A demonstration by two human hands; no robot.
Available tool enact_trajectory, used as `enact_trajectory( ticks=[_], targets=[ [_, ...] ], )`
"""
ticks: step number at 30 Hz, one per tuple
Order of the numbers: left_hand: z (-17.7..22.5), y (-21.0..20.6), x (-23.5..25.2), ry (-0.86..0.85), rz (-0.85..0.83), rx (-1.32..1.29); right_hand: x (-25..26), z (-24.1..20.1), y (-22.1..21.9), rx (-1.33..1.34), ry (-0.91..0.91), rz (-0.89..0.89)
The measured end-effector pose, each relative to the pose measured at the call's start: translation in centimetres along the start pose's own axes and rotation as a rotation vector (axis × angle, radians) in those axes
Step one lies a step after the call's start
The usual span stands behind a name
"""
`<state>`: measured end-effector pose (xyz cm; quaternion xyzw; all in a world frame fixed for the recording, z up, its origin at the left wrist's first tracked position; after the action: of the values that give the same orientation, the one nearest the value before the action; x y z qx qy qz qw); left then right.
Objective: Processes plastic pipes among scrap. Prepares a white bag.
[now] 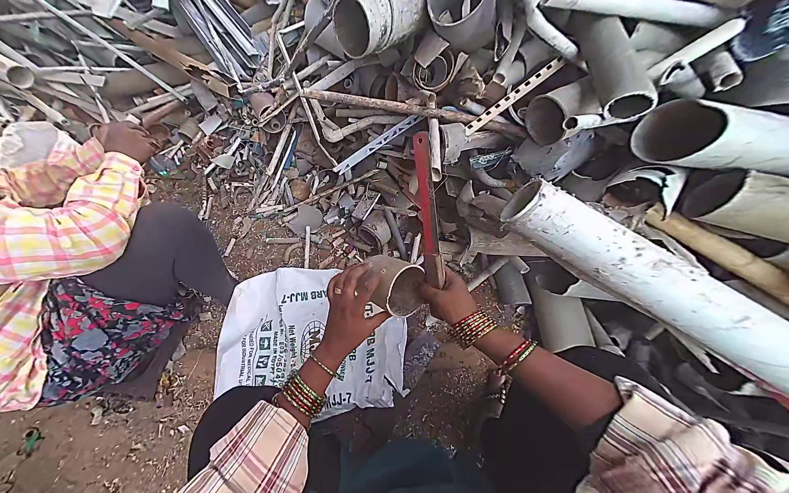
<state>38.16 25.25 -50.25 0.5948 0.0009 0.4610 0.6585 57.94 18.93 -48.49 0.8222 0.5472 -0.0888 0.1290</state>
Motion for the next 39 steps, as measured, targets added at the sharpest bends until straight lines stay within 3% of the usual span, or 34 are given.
enact_trajectory(
  ticks=[3, 7, 9, 11, 16, 24, 30, 39],
  targets=[
    [0.5, 0.1, 0.4, 0.454, -0.117, -0.290, 0.0, -0.7, -0.5, 0.159, -0.046, 0.108],
    [0.8, -0.1, 1.5, 1.068, -0.431, -1.123, 0.1, -0.6, -1.5, 0.333, -0.045, 0.041],
    [1.0, -0.1, 1.7, 1.189, -0.347, -1.447, -0.2, -0.2, -2.2, 0.311, -0.020, -0.050],
    [0.9, -0.1, 1.9, 1.273, -0.160, -1.524, -0.4, -0.1, -2.7, 0.295, -0.002, -0.126],
    [-1.7, 0.9, 3.3, 1.260, 0.136, -1.428, -1.1, -0.7, -2.6, 0.337, -0.077, -0.241],
    [-8.4, 4.4, 3.1, 1.222, 0.463, -1.269, 0.2, 2.5, 1.5, -0.223, 0.157, -0.521],
    [-8.2, 4.1, 2.6, 1.245, 0.505, -1.170, -0.3, 3.6, 1.9, -0.553, 0.121, -0.682],
    [-7.0, 2.2, 3.4, 1.282, 0.486, -1.124, -1.2, 3.3, -1.0, -0.481, 0.022, -0.818]
  ],
)
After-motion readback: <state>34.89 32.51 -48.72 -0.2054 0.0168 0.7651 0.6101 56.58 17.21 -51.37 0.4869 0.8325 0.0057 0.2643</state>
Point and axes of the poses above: each hand's wrist, its own x-axis towards the middle knuckle, its own y-axis out of the back of the hand, z = x × y, the point moved 1 cm from there along x, towards the middle knuckle, and after that the axes turned 9 degrees about x, right-handed, at the moved point
